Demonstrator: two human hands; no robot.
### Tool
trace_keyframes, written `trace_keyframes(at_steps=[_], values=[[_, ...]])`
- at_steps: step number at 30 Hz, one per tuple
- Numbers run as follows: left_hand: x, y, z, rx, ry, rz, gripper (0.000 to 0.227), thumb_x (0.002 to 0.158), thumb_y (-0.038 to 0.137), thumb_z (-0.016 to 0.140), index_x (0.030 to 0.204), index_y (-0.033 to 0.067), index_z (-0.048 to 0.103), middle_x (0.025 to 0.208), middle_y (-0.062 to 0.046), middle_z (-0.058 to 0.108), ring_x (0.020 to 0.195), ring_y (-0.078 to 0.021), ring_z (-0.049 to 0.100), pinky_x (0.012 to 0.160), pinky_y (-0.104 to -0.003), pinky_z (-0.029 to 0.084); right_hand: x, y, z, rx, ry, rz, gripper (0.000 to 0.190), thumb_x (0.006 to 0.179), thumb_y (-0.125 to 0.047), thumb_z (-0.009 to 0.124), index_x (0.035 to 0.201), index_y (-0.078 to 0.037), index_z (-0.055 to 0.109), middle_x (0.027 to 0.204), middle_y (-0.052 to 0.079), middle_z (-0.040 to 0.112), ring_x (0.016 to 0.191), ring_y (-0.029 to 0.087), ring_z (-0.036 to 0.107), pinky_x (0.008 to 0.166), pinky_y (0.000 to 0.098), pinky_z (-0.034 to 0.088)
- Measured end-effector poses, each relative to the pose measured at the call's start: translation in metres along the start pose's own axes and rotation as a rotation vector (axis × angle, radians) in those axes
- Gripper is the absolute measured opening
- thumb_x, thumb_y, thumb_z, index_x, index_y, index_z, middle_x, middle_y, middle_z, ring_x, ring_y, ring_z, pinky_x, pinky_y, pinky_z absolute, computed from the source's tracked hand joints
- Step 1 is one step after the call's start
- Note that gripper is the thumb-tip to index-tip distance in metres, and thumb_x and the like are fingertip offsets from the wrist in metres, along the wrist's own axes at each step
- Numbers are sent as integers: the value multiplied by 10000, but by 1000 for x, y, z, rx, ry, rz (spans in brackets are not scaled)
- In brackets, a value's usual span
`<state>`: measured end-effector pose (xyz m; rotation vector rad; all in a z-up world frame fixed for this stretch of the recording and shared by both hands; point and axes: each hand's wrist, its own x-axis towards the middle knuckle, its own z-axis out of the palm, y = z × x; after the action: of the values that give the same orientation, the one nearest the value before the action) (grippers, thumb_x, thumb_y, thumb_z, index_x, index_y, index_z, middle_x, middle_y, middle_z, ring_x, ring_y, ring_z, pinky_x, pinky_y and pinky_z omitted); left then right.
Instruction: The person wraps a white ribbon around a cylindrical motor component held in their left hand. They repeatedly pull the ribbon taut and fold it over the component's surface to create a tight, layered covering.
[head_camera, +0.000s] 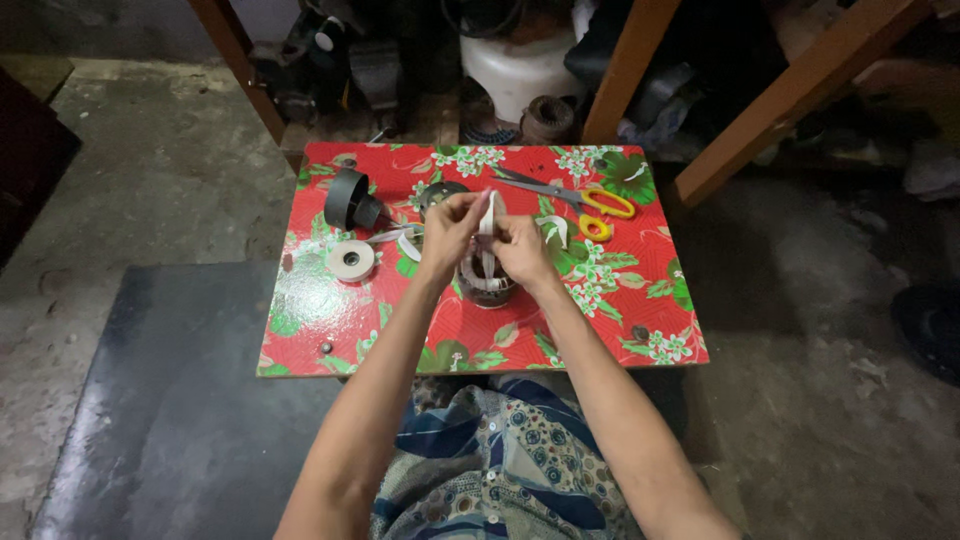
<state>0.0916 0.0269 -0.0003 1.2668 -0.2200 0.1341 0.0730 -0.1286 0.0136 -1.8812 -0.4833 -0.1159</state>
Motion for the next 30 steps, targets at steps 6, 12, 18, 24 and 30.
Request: trace_keyframes(at_steps=[6,12,18,24,30], values=[[-68,10,9,427,-210,351,1300,464,246,1038,1521,-12,328,1403,-198,547,1247,-311,567,1041,-440,468,1,7,2,158,-20,13,80,935,-71,701,980,-9,726,817,-15,733,723,32,630,655,252,525],[-82,10,36,760,98,382,1224,543,228,945,1587,50,330,1353,-219,600,1233,-407,593,1054,-448,489,-2,12,11,296,70,-46,35,938,-43,695,942,-9,704,804,-24,711,716,25,610,642,238,504],[-81,4,36,809,138,462,1212,528,218,924,1578,57,340,1325,-223,611,1195,-416,597,1037,-471,488,-2,21,15,222,157,-62,81,928,-38,724,861,-16,684,731,-20,681,650,32,584,587,238,477],[-80,5,36,803,114,371,1274,507,258,950,1586,57,305,1294,-211,606,1183,-408,592,1093,-483,438,0,12,16,85,238,-18,152,900,-65,775,798,-10,675,674,-3,678,600,45,573,547,254,467],[-80,1,34,813,107,411,1306,497,270,965,1595,52,290,1337,-209,602,1221,-408,584,1144,-497,401,1,10,19,185,272,19,147,895,-71,764,790,-23,673,673,8,684,584,49,590,538,259,473]])
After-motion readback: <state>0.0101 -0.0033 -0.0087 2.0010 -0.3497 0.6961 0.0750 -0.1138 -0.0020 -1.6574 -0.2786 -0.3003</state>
